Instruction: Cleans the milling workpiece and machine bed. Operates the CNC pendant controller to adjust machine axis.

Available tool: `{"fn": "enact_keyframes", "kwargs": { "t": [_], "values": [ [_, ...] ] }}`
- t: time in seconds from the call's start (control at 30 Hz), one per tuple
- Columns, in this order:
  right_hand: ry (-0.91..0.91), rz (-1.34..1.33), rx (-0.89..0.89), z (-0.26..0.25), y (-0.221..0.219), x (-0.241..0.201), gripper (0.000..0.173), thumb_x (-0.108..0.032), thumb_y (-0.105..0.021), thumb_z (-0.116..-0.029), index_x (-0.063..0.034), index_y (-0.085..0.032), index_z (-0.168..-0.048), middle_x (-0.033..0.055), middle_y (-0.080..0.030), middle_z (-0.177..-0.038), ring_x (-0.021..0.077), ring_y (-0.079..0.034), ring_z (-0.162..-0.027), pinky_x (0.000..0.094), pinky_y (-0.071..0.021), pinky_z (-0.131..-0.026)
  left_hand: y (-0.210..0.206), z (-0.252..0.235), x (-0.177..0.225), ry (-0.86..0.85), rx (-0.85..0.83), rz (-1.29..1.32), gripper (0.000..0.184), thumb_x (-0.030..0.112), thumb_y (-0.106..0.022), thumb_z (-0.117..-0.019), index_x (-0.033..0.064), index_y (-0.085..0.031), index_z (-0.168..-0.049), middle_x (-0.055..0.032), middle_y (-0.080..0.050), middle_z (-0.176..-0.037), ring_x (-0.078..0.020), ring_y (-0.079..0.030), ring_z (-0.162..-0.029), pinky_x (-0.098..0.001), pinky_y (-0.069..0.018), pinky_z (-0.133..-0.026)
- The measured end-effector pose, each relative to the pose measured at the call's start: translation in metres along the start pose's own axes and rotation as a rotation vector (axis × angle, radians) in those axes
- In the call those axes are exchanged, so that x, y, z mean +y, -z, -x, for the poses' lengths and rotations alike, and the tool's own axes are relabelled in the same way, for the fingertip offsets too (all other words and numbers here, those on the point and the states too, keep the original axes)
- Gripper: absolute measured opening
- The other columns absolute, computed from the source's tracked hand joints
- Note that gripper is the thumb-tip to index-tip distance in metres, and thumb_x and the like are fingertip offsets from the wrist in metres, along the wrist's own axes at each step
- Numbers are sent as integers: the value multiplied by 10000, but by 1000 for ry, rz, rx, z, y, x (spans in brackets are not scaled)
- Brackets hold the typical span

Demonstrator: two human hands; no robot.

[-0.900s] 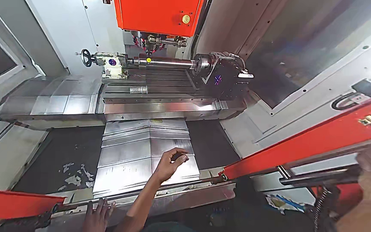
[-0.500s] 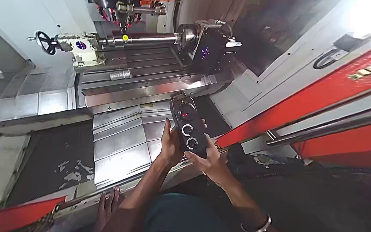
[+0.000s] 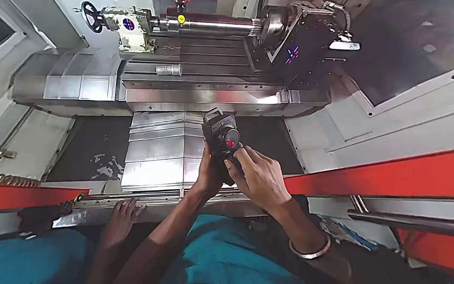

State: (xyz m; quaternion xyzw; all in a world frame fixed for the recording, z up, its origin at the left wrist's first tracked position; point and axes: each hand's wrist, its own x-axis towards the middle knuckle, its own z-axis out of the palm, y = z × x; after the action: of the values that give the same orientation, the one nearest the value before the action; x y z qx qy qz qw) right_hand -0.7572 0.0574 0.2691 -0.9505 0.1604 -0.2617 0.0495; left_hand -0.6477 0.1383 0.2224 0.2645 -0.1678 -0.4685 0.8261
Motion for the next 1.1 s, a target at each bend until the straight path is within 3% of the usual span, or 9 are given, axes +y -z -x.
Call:
{"fn": "enact_keyframes", "kwargs": {
  "t": [0.13,0.27,0.4,0.57,0.63,0.73,0.83,0.97,1.1],
  "values": [
    [23,-105,63,3,-16,23,474,-450,-437,-1074,-89,-627,-832,63,-615,-707,209,-627,-600,346,-470,-475,-1,-9,-12,-32,37,-90,761,692,-179,-1015,80,-542,-1285,-70,-721,-1134,-174,-692,-1058,-361,-584,-903],
    [-62,-135,-113,11,-22,35,640,-649,-425,-1009,-74,-686,-906,63,-637,-691,224,-644,-562,407,-496,-448,12,-12,-18,-44,132,-143,784,693,-137,-1017,70,-490,-1336,-91,-705,-1135,-195,-688,-1056,-374,-585,-909],
    [-66,-223,-174,24,-44,36,390,-432,-498,-1040,-99,-645,-902,15,-598,-645,164,-613,-532,342,-505,-465,28,-18,-21,16,198,-170,800,606,-16,-1039,28,-487,-1330,-141,-688,-1111,-231,-683,-1036,-380,-585,-890],
    [-27,-318,-174,22,-63,35,291,-347,-584,-1018,-77,-691,-1027,46,-705,-813,146,-693,-674,304,-590,-609,38,-29,-13,176,327,-134,780,578,-27,-1063,29,-510,-1335,-156,-704,-1048,-250,-703,-963,-392,-595,-843],
    [-120,-387,-253,21,-68,38,338,-410,-629,-991,-90,-706,-1069,36,-730,-884,117,-704,-731,296,-602,-667,49,-32,-11,255,337,-108,763,584,-62,-1068,46,-532,-1334,-148,-708,-1046,-243,-703,-961,-394,-594,-842],
    [-469,-535,-394,4,-68,43,599,-573,-749,-846,-74,-657,-1164,-16,-750,-937,98,-729,-770,331,-634,-682,66,-38,-10,388,327,-96,759,583,-67,-1070,59,-589,-1240,-111,-712,-976,-205,-702,-876,-373,-598,-766],
    [-690,-621,-327,-16,-82,44,669,-627,-560,-934,-73,-566,-1309,-31,-722,-839,89,-697,-646,313,-608,-560,82,-34,-16,452,190,-196,704,594,-122,-1054,96,-546,-1313,-65,-706,-995,-163,-691,-864,-367,-595,-762],
    [-623,-344,-319,-34,-103,32,613,-638,-485,-992,-81,-588,-1225,14,-640,-738,162,-638,-623,419,-553,-577,105,-33,-21,371,9,-286,751,646,-198,-1035,57,-376,-1464,-50,-689,-1061,-134,-690,-909,-353,-597,-824],
    [-408,-288,-375,-45,-117,28,478,-442,-585,-998,-85,-605,-1315,87,-677,-1125,171,-693,-873,390,-609,-745,125,-40,-14,385,68,-249,696,587,-166,-1061,64,-401,-1454,-62,-684,-1099,-141,-689,-951,-359,-596,-856]
  ]
}}
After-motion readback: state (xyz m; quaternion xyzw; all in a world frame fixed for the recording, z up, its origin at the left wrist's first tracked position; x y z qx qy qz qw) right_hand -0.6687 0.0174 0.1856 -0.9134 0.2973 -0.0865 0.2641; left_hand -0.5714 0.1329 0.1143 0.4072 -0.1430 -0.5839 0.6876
